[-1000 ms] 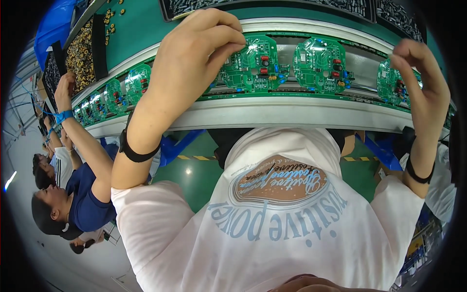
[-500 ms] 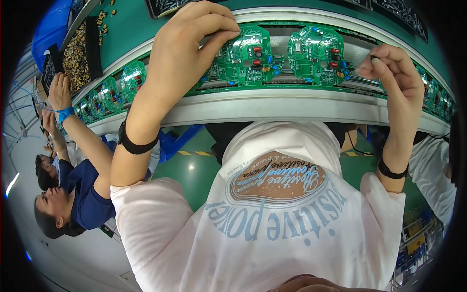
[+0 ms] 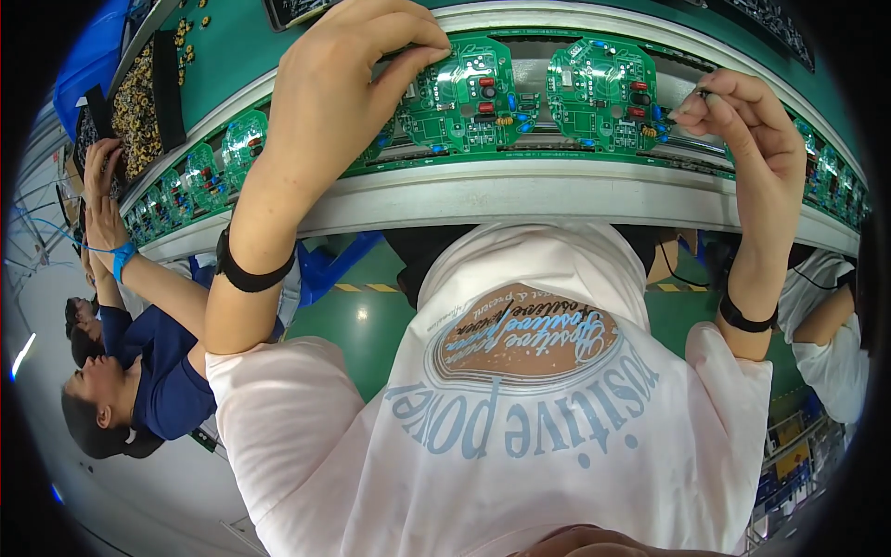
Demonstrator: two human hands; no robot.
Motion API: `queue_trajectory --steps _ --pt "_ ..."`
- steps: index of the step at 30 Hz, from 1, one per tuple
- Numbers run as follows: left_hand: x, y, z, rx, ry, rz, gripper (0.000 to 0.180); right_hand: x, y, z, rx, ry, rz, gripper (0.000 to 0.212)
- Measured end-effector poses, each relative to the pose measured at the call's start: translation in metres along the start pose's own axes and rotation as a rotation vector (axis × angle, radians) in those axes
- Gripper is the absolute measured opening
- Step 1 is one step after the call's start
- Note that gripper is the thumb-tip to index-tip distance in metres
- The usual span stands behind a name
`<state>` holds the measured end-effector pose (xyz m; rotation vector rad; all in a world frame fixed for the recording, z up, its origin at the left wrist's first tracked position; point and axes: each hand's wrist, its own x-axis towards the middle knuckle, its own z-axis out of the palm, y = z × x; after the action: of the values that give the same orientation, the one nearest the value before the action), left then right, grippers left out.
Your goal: Manually inserting small electronic components into circuit boards on an assembly line.
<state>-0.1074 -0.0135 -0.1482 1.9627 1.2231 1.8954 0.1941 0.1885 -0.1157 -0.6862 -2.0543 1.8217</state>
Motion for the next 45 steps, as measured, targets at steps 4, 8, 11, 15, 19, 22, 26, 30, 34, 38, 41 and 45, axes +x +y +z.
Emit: queue_trajectory --steps 4,8,11,15,19,22,26,30,34,38,41,45 --pt "0.004 0.001 0.004 0.021 0.003 0.013 0.013 -0.001 0.000 -0.002 -0.002 -0.008 -0.012 0.023" --pt "0.027 0.043 -0.007 0.691 -0.508 -0.435 0.012 -0.001 0.003 -0.004 0.009 0.002 -0.015 0.023" --pt "0.025 0.045 -0.007 0.692 -0.500 -0.449 0.012 -0.001 0.005 -0.003 0.017 -0.013 -0.037 0.023" --pt "0.002 0.010 0.001 0.263 -0.153 -0.151 0.013 0.002 0.006 -0.001 0.013 -0.032 -0.017 0.023" --pt "0.024 0.036 -0.003 0.479 -0.362 -0.285 0.013 -0.001 0.011 -0.004 0.042 -0.001 -0.023 0.023" --pt "0.028 0.045 -0.006 0.713 -0.545 -0.434 0.013 -0.001 0.010 0.000 0.044 -0.003 -0.010 0.024" --pt "0.013 0.021 0.001 0.484 -0.360 -0.280 0.013 -0.001 0.009 -0.001 0.036 -0.013 -0.005 0.024" --pt "0.000 -0.007 0.010 -0.016 0.012 0.022 0.012 -0.002 0.013 -0.003 0.048 -0.020 -0.008 0.024" --pt "-0.001 -0.003 0.013 -0.091 0.046 -0.046 0.012 -0.002 0.015 -0.006 0.052 -0.026 -0.010 0.025" --pt "0.027 0.029 0.012 0.118 -0.127 -0.305 0.012 -0.005 0.017 -0.006 0.055 0.021 -0.006 0.026" --pt "0.043 0.047 0.009 0.694 -0.524 -0.682 0.012 -0.006 0.019 -0.008 0.058 0.044 -0.006 0.026" --pt "-0.001 0.001 0.012 -0.253 0.118 -0.176 0.012 -0.003 0.022 -0.009 0.082 0.038 -0.016 0.026"
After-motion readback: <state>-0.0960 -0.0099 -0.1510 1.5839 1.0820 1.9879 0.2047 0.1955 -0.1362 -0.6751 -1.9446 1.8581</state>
